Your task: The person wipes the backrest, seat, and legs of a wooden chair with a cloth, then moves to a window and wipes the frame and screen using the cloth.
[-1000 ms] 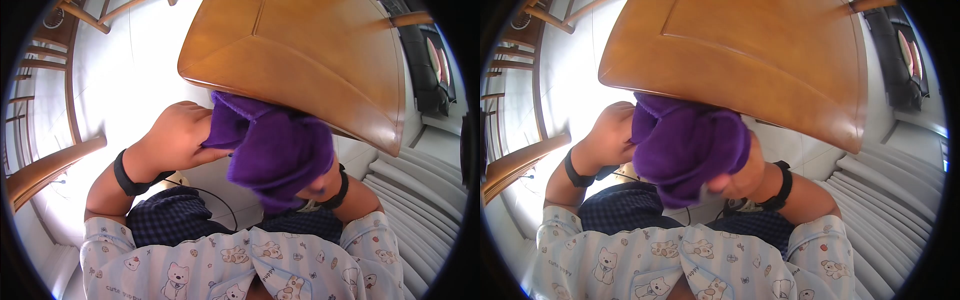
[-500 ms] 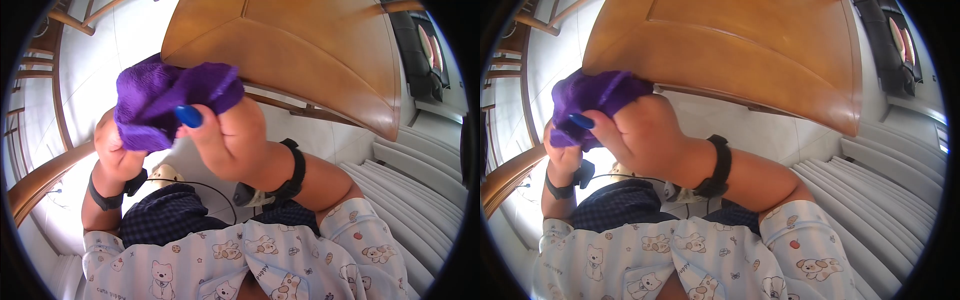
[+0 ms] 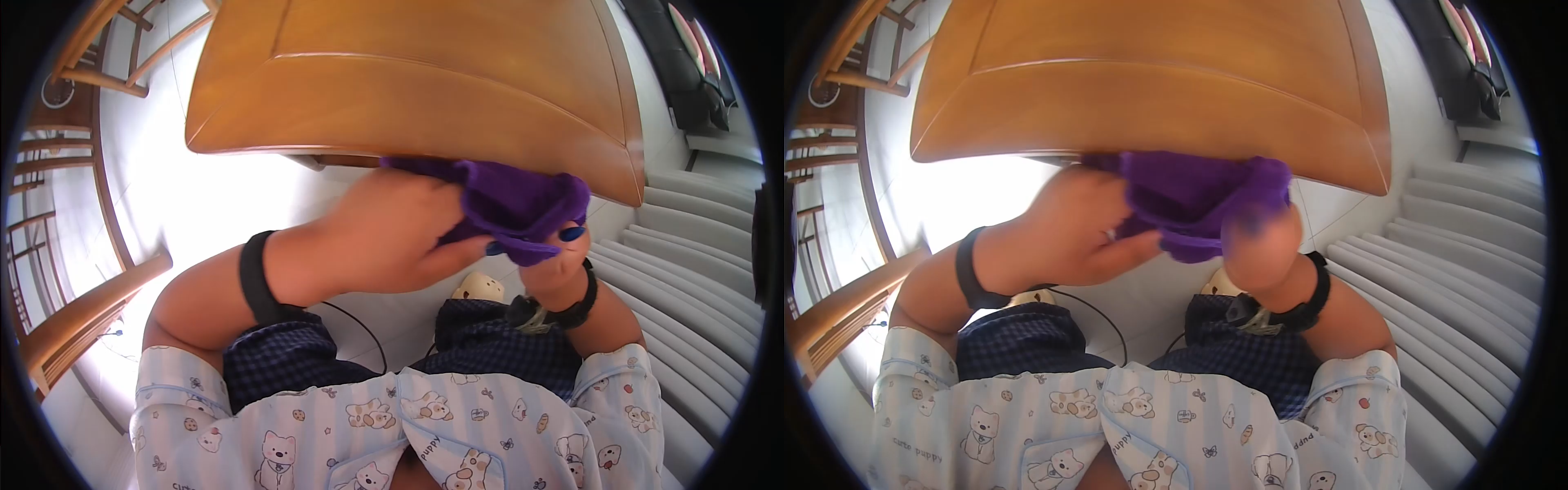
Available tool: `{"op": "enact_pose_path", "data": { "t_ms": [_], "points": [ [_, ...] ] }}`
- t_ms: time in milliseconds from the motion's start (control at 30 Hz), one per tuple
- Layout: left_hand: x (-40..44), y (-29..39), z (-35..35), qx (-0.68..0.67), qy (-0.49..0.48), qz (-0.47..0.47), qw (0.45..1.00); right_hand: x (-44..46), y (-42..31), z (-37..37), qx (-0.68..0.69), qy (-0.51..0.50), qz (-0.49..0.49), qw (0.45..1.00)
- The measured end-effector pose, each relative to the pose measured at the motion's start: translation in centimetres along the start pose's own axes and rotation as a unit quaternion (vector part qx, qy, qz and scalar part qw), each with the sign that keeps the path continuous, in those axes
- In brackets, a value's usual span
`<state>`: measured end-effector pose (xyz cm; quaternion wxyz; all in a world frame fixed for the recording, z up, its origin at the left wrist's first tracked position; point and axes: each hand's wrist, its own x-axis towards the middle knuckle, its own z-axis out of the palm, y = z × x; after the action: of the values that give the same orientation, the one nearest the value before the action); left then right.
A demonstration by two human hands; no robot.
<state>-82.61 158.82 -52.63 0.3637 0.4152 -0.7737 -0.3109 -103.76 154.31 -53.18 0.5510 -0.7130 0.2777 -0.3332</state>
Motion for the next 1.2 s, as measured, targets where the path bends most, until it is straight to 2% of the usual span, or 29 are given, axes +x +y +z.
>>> {"op": "enact_pose_path", "data": {
  "t_ms": [100,133,233,267,300,367,433,533,633,700,800,833,867,933,1033,1167,1200],
  "points": [
    [2.9,0.4,2.7,-0.001,-0.012,0.002,1.0,-1.3,0.1,-3.9,0.019,0.006,0.005,1.0],
    [3.7,0.3,3.8,-0.008,-0.007,0.009,1.0,-1.8,0.8,-5.4,-0.062,0.012,-0.064,0.996],
    [6.0,-0.8,7.4,0.015,0.003,0.042,0.999,-3.5,1.9,-9.3,-0.214,0.019,-0.132,0.968],
    [6.7,-1.2,8.5,0.032,0.006,0.057,0.998,-4.2,2.4,-9.9,-0.207,0.054,-0.133,0.968],
    [7.1,-1.3,9.0,0.049,-0.067,0.003,0.997,-4.4,2.7,-10.6,-0.208,0.067,-0.134,0.967],
    [8.0,-1.6,9.7,0.106,-0.107,-0.013,0.988,-5.3,3.4,-12.2,-0.219,0.083,-0.13,0.964],
    [8.3,-1.6,10.9,0.1,-0.084,-0.051,0.99,-5.7,4.9,-13.5,-0.268,0.092,-0.126,0.951],
    [8.1,-3.4,12.7,0.116,-0.059,-0.073,0.989,-6.4,8.4,-14.4,-0.247,0.08,-0.074,0.963],
    [7.6,-3.9,14.1,0.125,-0.065,-0.083,0.987,-6.2,10.0,-12.8,-0.196,0.146,-0.091,0.965],
    [7.6,-3.7,14.5,0.083,-0.07,-0.105,0.989,-6.1,11.1,-12.5,-0.192,0.157,-0.12,0.961],
    [6.7,-3.8,15.3,0.09,-0.071,-0.116,0.987,-5.6,11.8,-12.0,-0.178,0.185,-0.132,0.957],
    [6.8,-3.9,15.5,0.078,-0.035,-0.117,0.989,-5.2,11.8,-11.7,-0.172,0.194,-0.131,0.957],
    [6.8,-3.8,15.6,0.066,0.002,-0.121,0.99,-4.7,11.9,-11.0,-0.185,0.223,-0.114,0.95],
    [8.0,-3.2,16.2,-0.002,0.075,-0.135,0.988,-3.6,12.1,-11.1,-0.181,0.184,-0.081,0.963],
    [6.5,-7.8,16.8,0.122,-0.003,-0.068,0.99,-3.5,14.6,-11.3,-0.197,0.158,-0.058,0.966],
    [4.9,-11.6,19.5,0.188,-0.093,-0.196,0.958,-4.9,19.1,-10.8,-0.179,0.078,0.071,0.978],
    [4.4,-13.0,20.1,0.222,-0.13,-0.186,0.948,-5.3,20.5,-10.5,-0.165,0.06,0.111,0.978]
  ]
}}
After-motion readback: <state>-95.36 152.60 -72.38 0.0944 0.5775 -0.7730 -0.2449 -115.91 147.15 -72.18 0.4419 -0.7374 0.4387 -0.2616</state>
